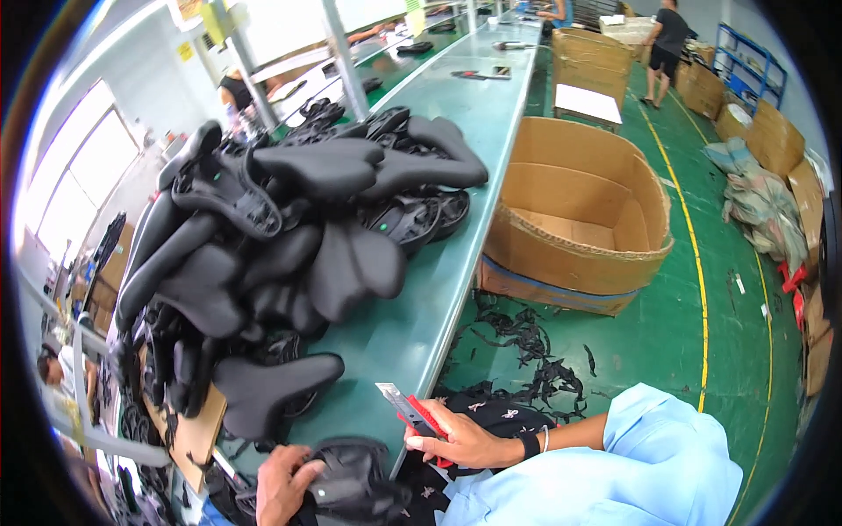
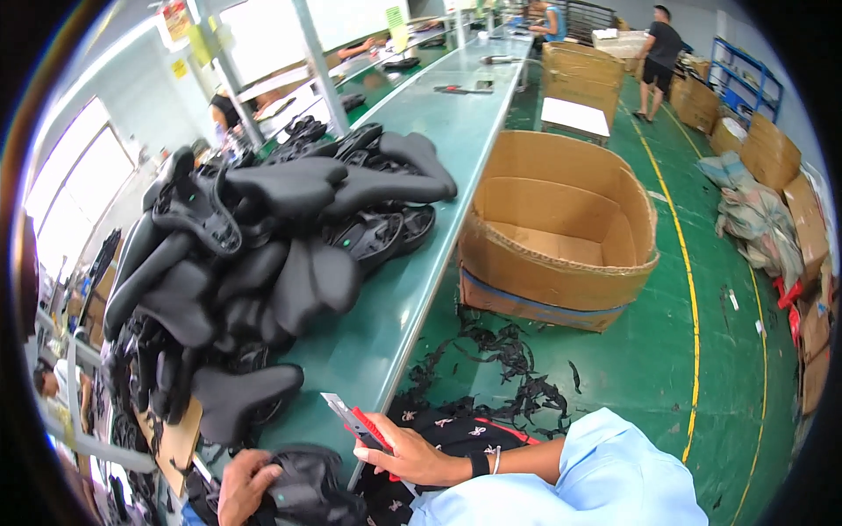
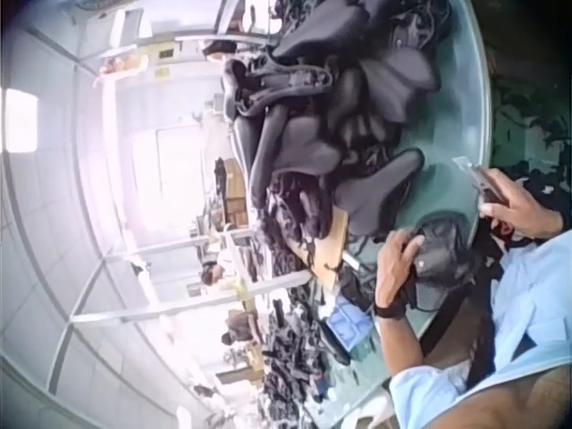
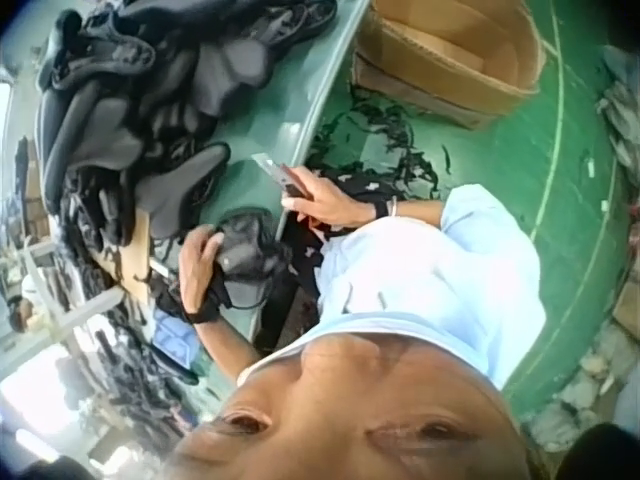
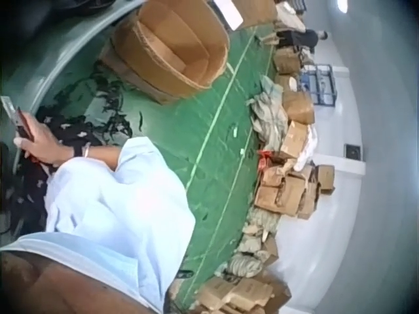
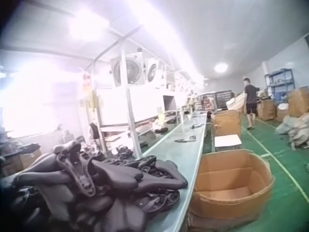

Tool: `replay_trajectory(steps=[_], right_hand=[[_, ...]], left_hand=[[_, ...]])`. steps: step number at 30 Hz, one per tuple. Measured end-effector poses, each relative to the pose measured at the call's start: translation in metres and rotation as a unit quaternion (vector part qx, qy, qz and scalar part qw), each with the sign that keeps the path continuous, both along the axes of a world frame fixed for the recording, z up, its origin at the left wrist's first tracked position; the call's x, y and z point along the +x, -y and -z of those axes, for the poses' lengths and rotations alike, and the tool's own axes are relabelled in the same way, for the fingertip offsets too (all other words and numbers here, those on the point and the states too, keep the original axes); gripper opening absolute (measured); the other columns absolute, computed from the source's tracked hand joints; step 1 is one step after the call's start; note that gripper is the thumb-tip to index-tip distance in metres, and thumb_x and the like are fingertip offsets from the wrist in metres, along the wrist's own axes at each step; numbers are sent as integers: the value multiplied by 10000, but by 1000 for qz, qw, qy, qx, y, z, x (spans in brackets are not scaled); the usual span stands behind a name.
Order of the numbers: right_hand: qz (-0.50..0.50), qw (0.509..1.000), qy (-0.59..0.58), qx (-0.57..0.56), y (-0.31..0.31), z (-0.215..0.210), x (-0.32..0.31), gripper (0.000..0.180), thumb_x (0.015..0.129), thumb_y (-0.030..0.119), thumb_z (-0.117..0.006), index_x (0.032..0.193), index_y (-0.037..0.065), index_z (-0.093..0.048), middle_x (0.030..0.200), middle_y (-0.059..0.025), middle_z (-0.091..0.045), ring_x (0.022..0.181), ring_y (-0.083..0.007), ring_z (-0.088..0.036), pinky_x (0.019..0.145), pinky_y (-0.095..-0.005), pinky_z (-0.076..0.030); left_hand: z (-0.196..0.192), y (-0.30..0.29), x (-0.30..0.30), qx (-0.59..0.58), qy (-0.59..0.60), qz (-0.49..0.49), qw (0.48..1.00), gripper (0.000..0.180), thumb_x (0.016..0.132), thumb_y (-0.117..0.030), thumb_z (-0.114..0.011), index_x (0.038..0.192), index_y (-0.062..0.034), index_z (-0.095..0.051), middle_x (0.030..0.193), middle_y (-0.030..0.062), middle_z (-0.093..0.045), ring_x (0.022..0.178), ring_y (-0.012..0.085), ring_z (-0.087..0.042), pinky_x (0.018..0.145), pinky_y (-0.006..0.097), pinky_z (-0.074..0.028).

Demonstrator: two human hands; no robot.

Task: The person gathers bicycle seats from a table into a pile, then trims the excess material from the underside of one seat using a utility knife.

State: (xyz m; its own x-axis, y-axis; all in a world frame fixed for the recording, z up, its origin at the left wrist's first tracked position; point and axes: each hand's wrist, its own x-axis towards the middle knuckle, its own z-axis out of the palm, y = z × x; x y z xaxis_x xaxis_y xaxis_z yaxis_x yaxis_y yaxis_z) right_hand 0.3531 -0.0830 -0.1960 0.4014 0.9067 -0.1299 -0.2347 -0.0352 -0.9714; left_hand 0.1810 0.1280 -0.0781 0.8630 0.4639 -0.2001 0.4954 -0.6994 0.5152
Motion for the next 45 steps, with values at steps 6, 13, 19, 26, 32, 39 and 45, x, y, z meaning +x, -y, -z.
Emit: replay_trajectory(steps=[6,13,19,26,32,39,45], right_hand=[[-20,998,66,1,-19,-12,4,555,913,244,-618,1370,36,-380,1150,-100,-617,932,-162,-621,842,-313,-489],[-138,990,33,17,-50,-8,-2,564,895,168,-640,1372,26,-374,1222,-106,-609,991,-116,-604,826,-287,-493],[-238,891,385,49,-43,-16,21,576,915,174,-587,1425,58,-344,1121,-220,-615,882,-351,-645,707,-374,-514],[-301,831,466,39,-57,-23,34,547,898,152,-608,1408,116,-415,1007,-138,-658,716,-315,-645,594,-371,-514],[-332,751,569,40,-73,-36,31,551,922,202,-571,1441,212,-387,649,-103,-501,464,-286,-515,437,-390,-414],[-335,767,547,-18,-49,-28,7,640,933,205,-542,1481,69,-241,643,-165,-523,482,-309,-553,443,-432,-433],[-302,805,507,-58,-15,-25,-11,655,937,211,-541,1483,52,-217,648,-163,-541,492,-336,-543,488,-449,-451]], left_hand=[[50,45,-30,-150,251,-334,896,385,937,-215,-558,1216,38,-477,1129,111,-564,985,173,-520,889,285,-417],[83,117,-63,-276,340,-445,781,606,823,-86,-706,1335,36,-406,1264,109,-532,1154,189,-503,1023,331,-381],[98,119,-83,-266,364,-480,753,624,837,-136,-711,1344,43,-392,1260,124,-529,1119,199,-527,997,332,-411],[104,113,-87,-276,356,-457,767,662,839,-170,-721,1356,51,-371,1281,138,-517,1144,213,-516,1012,349,-401],[98,112,-84,-298,337,-460,766,677,831,-163,-726,1361,51,-363,1291,148,-512,1150,216,-515,1011,349,-404],[97,128,-68,-286,366,-506,727,633,836,-132,-719,1341,52,-384,1290,142,-511,1148,200,-512,1016,334,-392],[100,144,-55,-263,409,-556,674,633,832,-110,-725,1339,53,-383,1292,139,-495,1144,203,-506,1004,323,-390]])
